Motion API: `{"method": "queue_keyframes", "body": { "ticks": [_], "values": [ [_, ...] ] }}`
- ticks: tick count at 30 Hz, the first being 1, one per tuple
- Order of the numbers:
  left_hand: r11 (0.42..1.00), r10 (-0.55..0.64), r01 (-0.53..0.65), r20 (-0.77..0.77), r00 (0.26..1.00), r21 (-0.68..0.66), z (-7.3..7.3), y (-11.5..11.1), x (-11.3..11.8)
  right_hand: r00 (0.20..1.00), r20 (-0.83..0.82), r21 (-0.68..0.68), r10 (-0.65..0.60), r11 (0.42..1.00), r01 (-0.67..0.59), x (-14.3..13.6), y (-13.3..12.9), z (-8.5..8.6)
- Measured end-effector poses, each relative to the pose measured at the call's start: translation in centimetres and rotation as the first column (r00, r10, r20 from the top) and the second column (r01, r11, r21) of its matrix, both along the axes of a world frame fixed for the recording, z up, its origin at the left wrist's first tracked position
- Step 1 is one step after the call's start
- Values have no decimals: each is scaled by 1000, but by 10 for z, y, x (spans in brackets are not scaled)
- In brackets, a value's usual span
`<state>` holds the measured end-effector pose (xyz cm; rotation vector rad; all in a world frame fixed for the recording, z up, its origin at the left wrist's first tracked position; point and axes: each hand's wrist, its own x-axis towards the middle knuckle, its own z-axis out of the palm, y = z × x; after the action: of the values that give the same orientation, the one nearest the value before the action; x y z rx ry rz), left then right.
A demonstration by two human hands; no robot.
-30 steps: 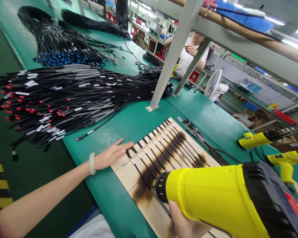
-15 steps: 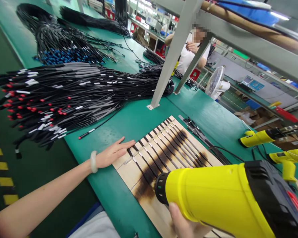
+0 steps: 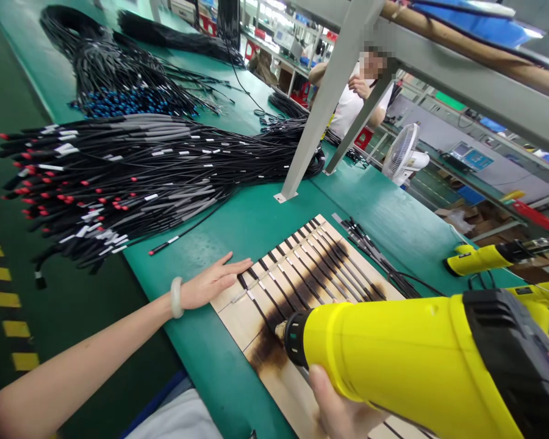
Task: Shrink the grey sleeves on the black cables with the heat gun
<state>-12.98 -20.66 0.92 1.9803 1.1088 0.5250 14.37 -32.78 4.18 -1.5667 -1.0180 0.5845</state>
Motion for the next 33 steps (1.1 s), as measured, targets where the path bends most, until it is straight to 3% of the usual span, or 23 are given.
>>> {"method": "queue_keyframes", "body": {
  "ticks": [5, 8, 16, 22, 28, 33],
  "values": [
    [1000, 2, -2, 9, 1000, -8, 1, -1, 0, 999, 32, 113, -24, 993, 20, -3, 6, -4],
    [1000, -2, 3, 14, 1000, -11, 2, -1, 0, 995, 58, 70, -77, 995, 73, -9, 3, -1],
    [1000, 0, 0, 20, 1000, -10, 1, -2, 0, 995, 82, -62, -59, 996, 64, -2, -5, 7],
    [1000, -5, 5, 23, 1000, -14, 2, -2, 0, 995, 103, -73, -16, 997, 24, 8, -7, 0],
    [1000, -2, 2, 30, 1000, -15, 0, -3, 0, 993, 113, -68, -45, 996, 53, 15, 11, -9],
    [1000, 7, -6, 27, 1000, -15, 0, -3, 0, 983, 178, -6, -53, 998, 55, 15, 8, -4]
  ]
}}
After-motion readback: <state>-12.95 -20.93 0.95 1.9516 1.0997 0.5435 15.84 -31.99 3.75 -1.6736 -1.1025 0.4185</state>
